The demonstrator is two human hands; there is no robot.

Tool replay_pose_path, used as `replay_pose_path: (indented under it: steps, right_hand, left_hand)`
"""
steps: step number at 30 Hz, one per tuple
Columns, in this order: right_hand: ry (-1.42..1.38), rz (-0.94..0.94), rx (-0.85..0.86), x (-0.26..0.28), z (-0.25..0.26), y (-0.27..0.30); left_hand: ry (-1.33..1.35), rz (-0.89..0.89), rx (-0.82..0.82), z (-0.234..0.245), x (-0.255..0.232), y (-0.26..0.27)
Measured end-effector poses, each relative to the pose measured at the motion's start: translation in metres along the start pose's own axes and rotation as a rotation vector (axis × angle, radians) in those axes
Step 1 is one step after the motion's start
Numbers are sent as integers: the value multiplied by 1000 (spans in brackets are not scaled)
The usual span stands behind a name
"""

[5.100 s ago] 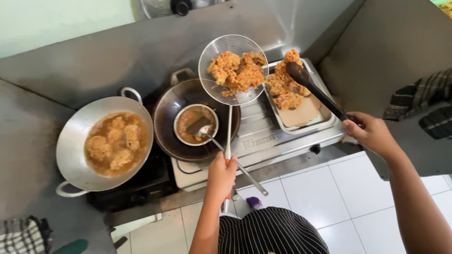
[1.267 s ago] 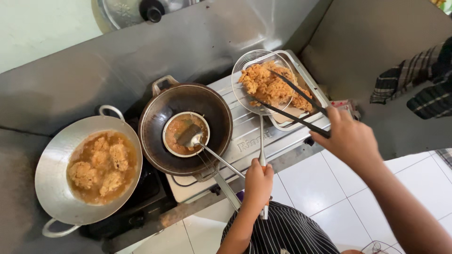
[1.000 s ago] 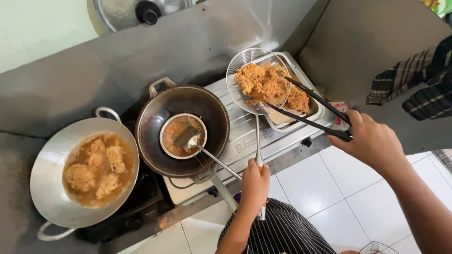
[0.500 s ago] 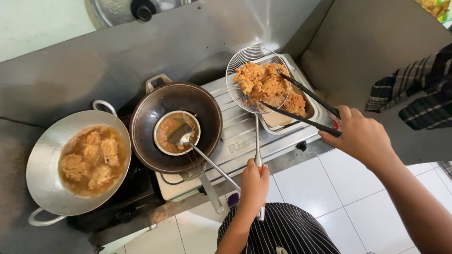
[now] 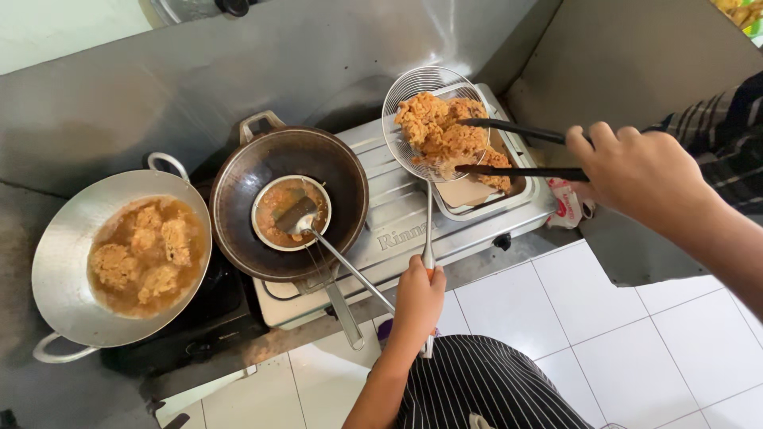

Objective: The person uses tongs to transfer fried chicken from a strainer into a metal tray, then uses a slotted spoon and strainer to remove small bits of batter from the hot oil before using the tongs to move more chicken pieces between a pan and a strainer.

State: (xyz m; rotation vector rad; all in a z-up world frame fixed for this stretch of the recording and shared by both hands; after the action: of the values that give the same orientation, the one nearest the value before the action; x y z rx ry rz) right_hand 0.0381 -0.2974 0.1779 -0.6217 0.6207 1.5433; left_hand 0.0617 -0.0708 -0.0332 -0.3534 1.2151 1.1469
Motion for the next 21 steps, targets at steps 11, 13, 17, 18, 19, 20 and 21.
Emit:
replay_pose_path:
  steps: [11,13,17,18,19,20,21]
  right_hand:
    - [65,107,-37,8,-2,-26]
    - [46,120,-27,8,-2,-26]
    - [39,141,-31,8,2,-27]
    - [33,142,-32,7,3,-28]
    - [41,141,5,7,0,-28]
    - [47,144,42,8,-3,-30]
    - [54,146,78,8,-6,-30]
  left_hand:
    - [10,-125,-31,-2,-9,4]
    - [30,-3,39,-6,-2,6]
    - [81,89,91,-1,-8,14]
    - [81,85,90,0,-11,14]
    - [81,81,90,2,-12,15]
    - [78,92,99,1,-12,15]
    - [74,103,107,1,-11,15]
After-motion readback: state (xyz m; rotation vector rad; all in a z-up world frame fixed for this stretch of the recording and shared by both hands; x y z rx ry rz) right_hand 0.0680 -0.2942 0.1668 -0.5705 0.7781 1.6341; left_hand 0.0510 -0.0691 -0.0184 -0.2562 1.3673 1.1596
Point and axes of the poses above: each hand's wrist, its own y-axis away from the middle knuckle, its own z-axis out of the back of the hand, x = y × z, the point moved 10 cm from there along -y, towards the middle knuckle, and after that the axes turned 1 degree about -y, right-handed, at the moved point
